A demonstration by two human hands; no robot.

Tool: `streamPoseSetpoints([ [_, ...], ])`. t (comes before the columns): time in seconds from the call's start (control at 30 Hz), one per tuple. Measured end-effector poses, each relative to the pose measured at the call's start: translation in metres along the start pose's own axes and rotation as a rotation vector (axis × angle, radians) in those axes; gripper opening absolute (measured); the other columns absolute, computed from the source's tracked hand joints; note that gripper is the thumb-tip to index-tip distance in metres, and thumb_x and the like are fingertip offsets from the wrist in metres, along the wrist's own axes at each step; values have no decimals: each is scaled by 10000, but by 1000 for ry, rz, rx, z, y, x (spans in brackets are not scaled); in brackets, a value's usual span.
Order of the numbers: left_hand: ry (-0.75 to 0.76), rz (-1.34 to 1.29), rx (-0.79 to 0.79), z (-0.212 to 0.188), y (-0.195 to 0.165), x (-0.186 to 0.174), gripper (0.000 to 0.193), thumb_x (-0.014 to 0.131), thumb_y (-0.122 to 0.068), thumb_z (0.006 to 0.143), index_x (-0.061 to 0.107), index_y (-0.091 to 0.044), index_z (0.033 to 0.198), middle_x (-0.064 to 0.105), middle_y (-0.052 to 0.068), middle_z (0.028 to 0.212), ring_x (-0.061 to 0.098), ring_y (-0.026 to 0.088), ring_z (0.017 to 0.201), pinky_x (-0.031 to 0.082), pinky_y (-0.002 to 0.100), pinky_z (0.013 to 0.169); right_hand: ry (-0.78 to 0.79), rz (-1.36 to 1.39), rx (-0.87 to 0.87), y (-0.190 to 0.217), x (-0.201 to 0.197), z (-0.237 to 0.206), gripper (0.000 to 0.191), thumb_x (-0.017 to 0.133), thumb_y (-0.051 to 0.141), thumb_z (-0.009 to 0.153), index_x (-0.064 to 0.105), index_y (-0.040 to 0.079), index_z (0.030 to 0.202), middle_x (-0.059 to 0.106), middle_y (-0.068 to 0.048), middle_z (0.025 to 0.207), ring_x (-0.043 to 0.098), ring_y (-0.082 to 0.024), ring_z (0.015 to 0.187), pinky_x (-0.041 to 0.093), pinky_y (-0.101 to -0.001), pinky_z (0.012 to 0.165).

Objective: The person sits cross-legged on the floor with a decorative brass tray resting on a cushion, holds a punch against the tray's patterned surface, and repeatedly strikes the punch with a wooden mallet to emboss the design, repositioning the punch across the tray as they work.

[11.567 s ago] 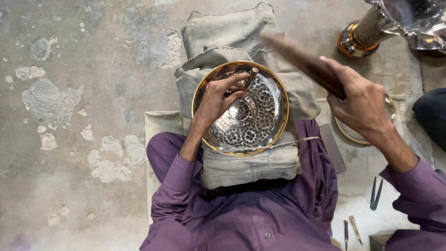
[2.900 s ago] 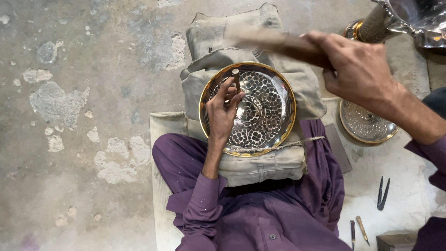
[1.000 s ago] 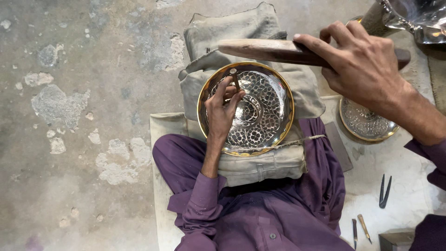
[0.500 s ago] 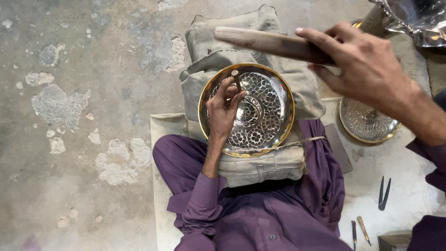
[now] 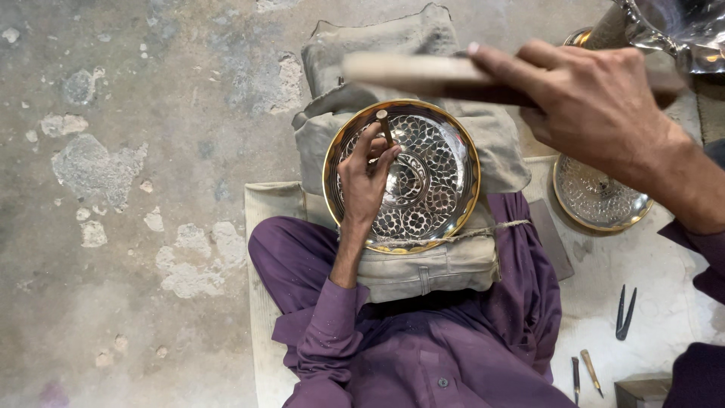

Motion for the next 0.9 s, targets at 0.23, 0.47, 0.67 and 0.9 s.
streamPoseSetpoints([
  [0.23, -81, 17, -33, -5, 2, -3, 398, 695, -173, 1007, 555, -192, 1380, 796, 92, 980, 814, 198, 879, 726, 322, 691, 25, -91, -32, 8, 3, 5, 587, 646, 248, 979, 511, 350, 1540, 737, 35, 966, 695, -104, 669, 579, -249, 551],
  [0.47, -119, -24, -23, -5, -8, -7, 451, 711, -146, 987, 531, -150, 1401, 780, 102, 1001, 805, 213, 900, 722, 333, 686, -120, -63, -80, 13, -9, 4, 563, 627, 228, 983, 560, 334, 1532, 753, 9, 957, 702, -117, 678, 563, -251, 516],
  [0.67, -89, 10, -23, -1, -11, -5, 422, 712, -182, 993, 550, -203, 1382, 795, 96, 989, 813, 208, 881, 723, 346, 681, -36, -102, -69, 7, 6, -2, 540, 613, 296, 1040, 525, 352, 1570, 747, 17, 967, 682, -105, 667, 531, -243, 492],
  [0.9, 127, 79, 29, 19, -14, 12, 364, 658, -200, 1052, 564, -250, 1400, 809, 89, 1009, 819, 199, 851, 720, 350, 685, 33, 60, 84, -8, 39, -25, 580, 614, 228, 991, 516, 259, 1563, 705, -6, 920, 646, -124, 641, 518, -261, 476],
])
Point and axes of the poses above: each hand's wrist, its own z-axis towards the middle knuckle, its own x-axis out of the palm, y = z × x, the point moved 10 cm from there along z, towards the middle knuckle
